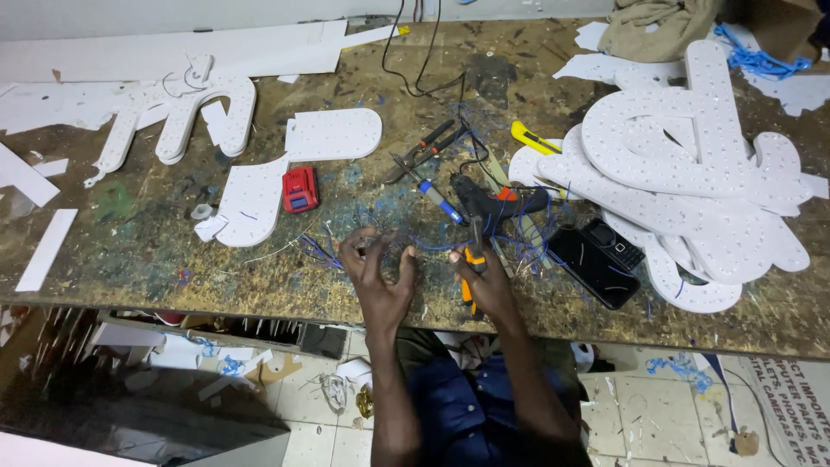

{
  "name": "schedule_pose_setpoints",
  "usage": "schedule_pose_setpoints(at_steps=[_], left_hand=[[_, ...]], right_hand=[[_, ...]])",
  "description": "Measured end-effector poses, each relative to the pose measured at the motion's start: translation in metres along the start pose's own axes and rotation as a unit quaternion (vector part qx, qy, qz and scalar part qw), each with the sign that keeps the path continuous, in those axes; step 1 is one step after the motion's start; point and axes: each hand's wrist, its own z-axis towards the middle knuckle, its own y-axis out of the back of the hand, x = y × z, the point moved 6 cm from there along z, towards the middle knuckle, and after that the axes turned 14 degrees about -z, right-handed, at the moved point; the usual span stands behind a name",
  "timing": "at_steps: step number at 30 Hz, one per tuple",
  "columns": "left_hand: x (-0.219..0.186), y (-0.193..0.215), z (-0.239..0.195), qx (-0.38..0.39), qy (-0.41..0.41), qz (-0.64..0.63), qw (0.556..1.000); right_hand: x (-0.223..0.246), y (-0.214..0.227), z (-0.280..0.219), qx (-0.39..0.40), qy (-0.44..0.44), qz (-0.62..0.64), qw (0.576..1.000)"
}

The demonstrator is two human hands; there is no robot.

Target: Stripping insulation from the ends of multiple electrical wires using a wire stripping tool on a workbench.

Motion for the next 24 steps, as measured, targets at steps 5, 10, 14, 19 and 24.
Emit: schedule_pose_setpoints(at_steps=[5,10,14,19,24], left_hand=[[0.020,-0.031,-0.022,0.141,0.077,-0.065,0.985],[0.003,-0.064,-0.018,0.185,0.087,-0.058,0.977],[0.016,-0.059,-0.019,0.046,0.108,-0.199,0.973],[0.023,-0.049,-0.019,-0.028,0.137,-0.325,0.935],[0.136,-0.062,-0.064,-0.054,0.146,-0.606,0.780]], right_hand=[[-0.008,0.001,-0.005,-0.025,-0.003,0.015,1.000],[0.009,-0.010,-0.013,-0.003,-0.058,-0.020,0.998],[0.015,-0.025,-0.007,0.007,0.002,0.078,0.997],[0.014,-0.040,-0.011,0.012,0.012,0.082,0.996],[0.012,-0.052,-0.008,0.023,0.006,-0.082,0.996]])
